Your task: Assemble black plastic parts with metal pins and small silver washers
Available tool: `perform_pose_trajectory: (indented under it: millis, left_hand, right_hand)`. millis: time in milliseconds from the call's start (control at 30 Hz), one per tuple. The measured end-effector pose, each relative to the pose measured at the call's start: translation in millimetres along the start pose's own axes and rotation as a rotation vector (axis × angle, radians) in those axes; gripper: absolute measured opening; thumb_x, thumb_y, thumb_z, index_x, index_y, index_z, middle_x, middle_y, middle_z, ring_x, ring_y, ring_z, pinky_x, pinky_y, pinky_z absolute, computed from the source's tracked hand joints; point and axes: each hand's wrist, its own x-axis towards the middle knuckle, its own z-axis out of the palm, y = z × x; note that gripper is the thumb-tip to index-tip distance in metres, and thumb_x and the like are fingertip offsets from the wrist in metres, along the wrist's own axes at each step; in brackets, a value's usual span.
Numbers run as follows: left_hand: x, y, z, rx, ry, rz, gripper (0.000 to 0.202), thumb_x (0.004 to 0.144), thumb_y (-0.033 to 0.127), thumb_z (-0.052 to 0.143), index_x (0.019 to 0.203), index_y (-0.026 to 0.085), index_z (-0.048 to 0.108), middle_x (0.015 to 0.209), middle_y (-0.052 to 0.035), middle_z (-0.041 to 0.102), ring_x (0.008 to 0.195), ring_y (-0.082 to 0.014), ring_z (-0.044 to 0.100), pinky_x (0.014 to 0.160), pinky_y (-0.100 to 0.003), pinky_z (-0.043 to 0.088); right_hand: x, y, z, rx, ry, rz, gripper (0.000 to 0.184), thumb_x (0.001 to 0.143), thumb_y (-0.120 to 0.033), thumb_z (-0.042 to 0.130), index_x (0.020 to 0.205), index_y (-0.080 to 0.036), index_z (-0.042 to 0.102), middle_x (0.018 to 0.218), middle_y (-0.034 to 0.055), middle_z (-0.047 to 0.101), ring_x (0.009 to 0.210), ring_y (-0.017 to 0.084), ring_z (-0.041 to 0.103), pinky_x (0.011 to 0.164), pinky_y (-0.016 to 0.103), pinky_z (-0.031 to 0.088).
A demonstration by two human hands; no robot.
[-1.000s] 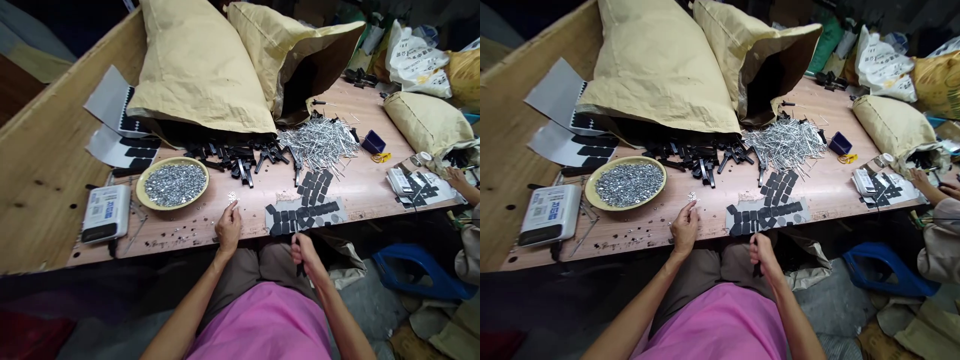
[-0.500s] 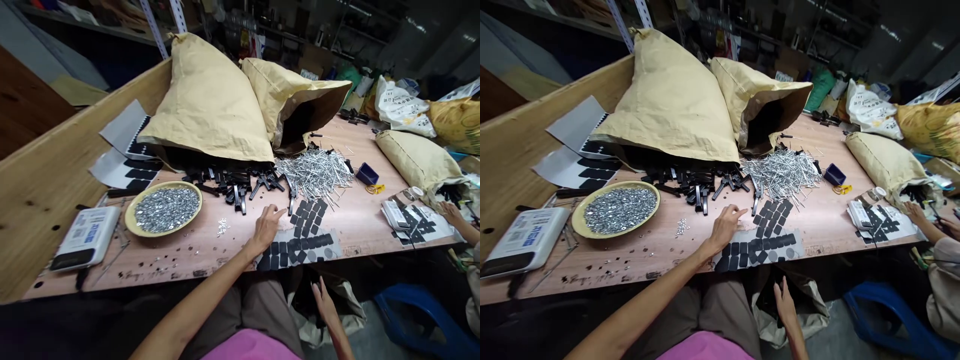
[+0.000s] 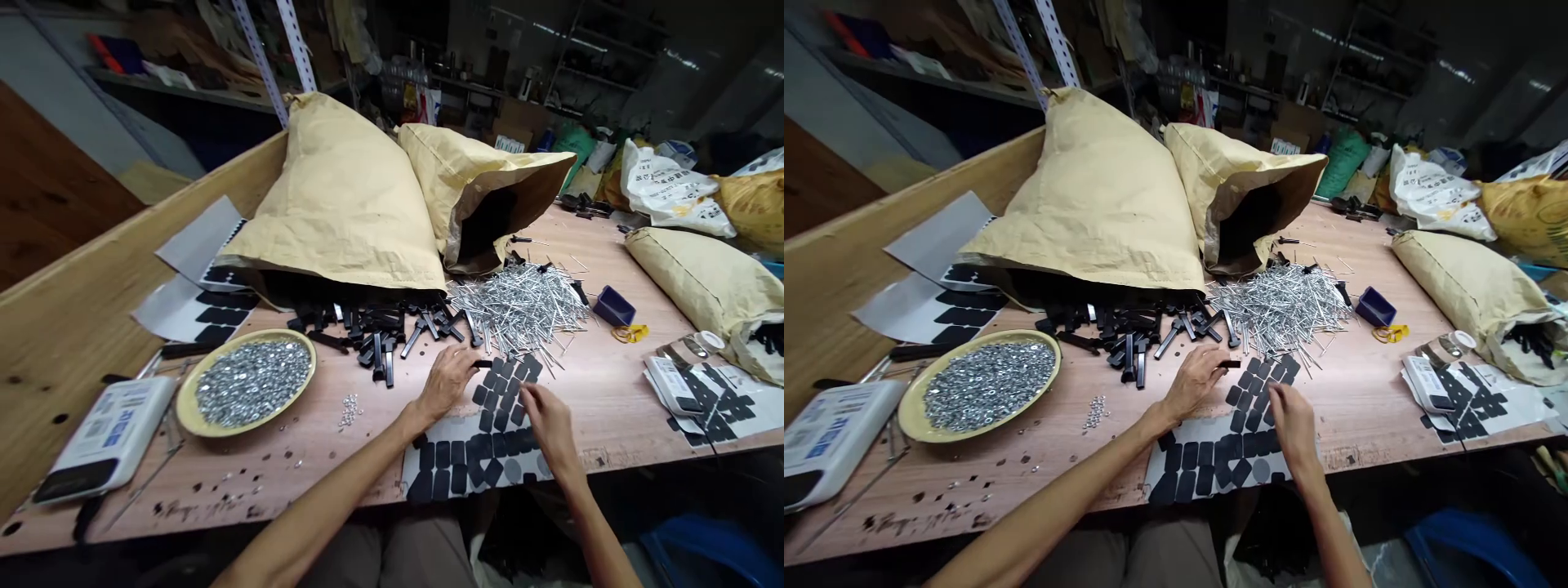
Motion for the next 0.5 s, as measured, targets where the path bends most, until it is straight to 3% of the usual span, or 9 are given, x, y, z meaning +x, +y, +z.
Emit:
perform_pose_trajectory:
  millis: [133, 233, 300, 400, 500]
  left_hand:
    - [-13, 15, -16.0, -0.508, 0.155, -0.502, 0.017, 0.085, 0.030, 0.050, 0.098, 0.020, 0.053, 0.077, -0.0013, 0.064, 0.069, -0.0149, 0.063, 0.068, -0.029, 0.048]
    - [-15, 13, -28.6, -0.852, 0.182, -0.723, 0.027, 0.078, 0.040, 0.059, 0.093, 0.018, 0.050, 0.067, 0.0022, 0.060, 0.055, -0.0110, 0.059, 0.052, -0.022, 0.044]
    - [-15, 9, -37.5, -0.979, 0.214, -0.783, 0.034, 0.073, 0.043, 0.065, 0.090, 0.018, 0.049, 0.062, 0.0037, 0.058, 0.049, -0.0096, 0.057, 0.047, -0.019, 0.041]
    - [-15, 6, -49.3, -1.119, 0.254, -0.858, 0.031, 0.073, 0.037, 0.069, 0.087, 0.017, 0.050, 0.058, 0.0041, 0.058, 0.046, -0.0089, 0.055, 0.049, -0.021, 0.045]
    - [-16, 6, -52.5, -1.266, 0.279, -0.986, 0.018, 0.077, 0.023, 0.066, 0.082, 0.015, 0.050, 0.067, -0.0020, 0.064, 0.057, -0.0130, 0.061, 0.057, -0.028, 0.052]
  right_hand:
    - [73, -34, 54, -0.281, -0.085, -0.087, 0.028, 0.090, -0.033, 0.043, 0.086, -0.018, 0.066, 0.086, 0.0087, 0.068, 0.081, 0.021, 0.064, 0.071, 0.029, 0.046]
    - [100, -53, 82, -0.507, -0.120, -0.003, 0.023, 0.088, -0.033, 0.050, 0.093, -0.016, 0.064, 0.101, 0.0125, 0.064, 0.092, 0.024, 0.062, 0.073, 0.031, 0.044]
    - [108, -61, 88, -0.579, -0.137, 0.032, 0.021, 0.087, -0.031, 0.052, 0.093, -0.014, 0.062, 0.107, 0.0152, 0.061, 0.097, 0.027, 0.059, 0.072, 0.033, 0.043]
    - [107, -65, 81, -0.578, -0.117, 0.034, 0.020, 0.088, -0.026, 0.046, 0.094, -0.013, 0.059, 0.103, 0.0159, 0.062, 0.097, 0.027, 0.058, 0.072, 0.033, 0.042]
    - [90, -66, 69, -0.305, -0.123, 0.094, 0.021, 0.089, -0.030, 0.039, 0.091, -0.017, 0.055, 0.082, 0.0086, 0.064, 0.079, 0.023, 0.062, 0.067, 0.032, 0.045]
